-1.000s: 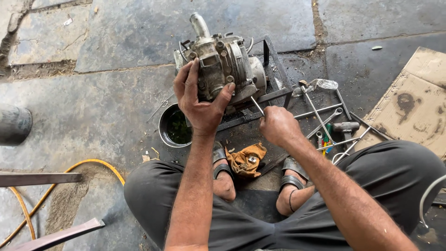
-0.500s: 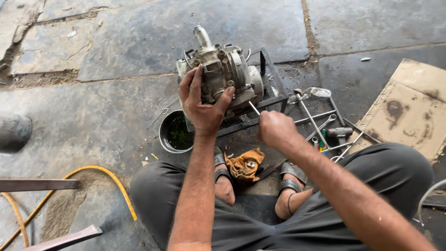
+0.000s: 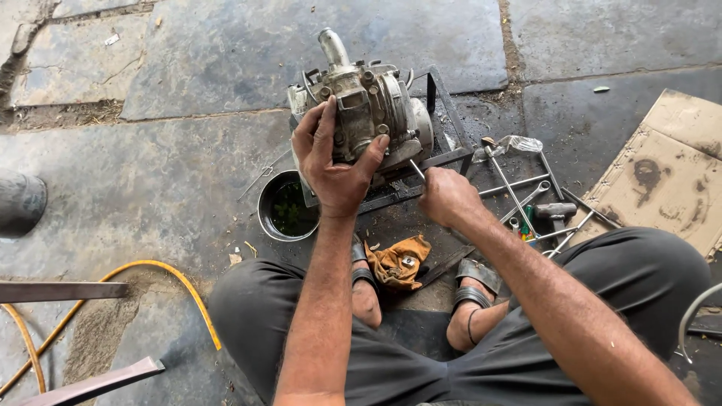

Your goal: The person sits on the floor working on a motorcycle engine mounted in a black metal stand. They hold the engine steady with one hand while using a spanner with the other to loosen and turn bolts on the engine case, repositioning the wrench on different fasteners and steadying the engine throughout.

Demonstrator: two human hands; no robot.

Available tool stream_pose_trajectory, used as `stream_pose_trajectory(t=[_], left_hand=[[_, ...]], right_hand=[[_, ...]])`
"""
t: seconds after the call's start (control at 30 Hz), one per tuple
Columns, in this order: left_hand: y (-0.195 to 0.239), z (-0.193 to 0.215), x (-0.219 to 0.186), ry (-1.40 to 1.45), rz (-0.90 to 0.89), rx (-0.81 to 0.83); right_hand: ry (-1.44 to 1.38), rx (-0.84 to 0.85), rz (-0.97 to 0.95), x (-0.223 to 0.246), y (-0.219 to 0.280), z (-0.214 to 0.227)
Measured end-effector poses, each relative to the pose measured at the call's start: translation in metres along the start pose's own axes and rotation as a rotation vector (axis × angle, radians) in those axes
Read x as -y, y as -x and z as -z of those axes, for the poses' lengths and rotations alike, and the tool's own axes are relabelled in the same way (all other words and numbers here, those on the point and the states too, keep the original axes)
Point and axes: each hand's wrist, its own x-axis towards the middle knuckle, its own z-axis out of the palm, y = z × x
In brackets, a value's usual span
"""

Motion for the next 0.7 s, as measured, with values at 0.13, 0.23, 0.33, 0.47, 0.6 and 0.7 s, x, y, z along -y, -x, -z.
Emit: stream_pose_trajectory(t=[0.13,0.23,0.33,0.47,0.6,0.7], left_hand=[[0.004,0.001,0.001,-0.008,0.016,0.011],[0.0,-0.001,0.001,0.01,-0.01,-0.002],[-0.002,-0.003,0.002,0.004,-0.012,-0.015],[-0.003,-0.002,0.003,-0.066,-0.018,-0.018],[0.0,-0.003,0.003,-0.021,-0.024,-0.041],[-0.001,0.0,0.002,-0.02,0.019,0.02]], right_hand=[[0.007,-0.029,0.008,0.003,0.004,0.0],[0.021,-0.029,-0.007,0.003,0.005,-0.001],[0.016,-0.081,-0.022,0.001,0.002,-0.005],[0.04,-0.094,-0.015,-0.002,-0.007,-0.007],[0.061,-0.027,-0.029,0.007,0.003,-0.004],[0.085,-0.028,0.026,-0.01,-0.014,-0.009]])
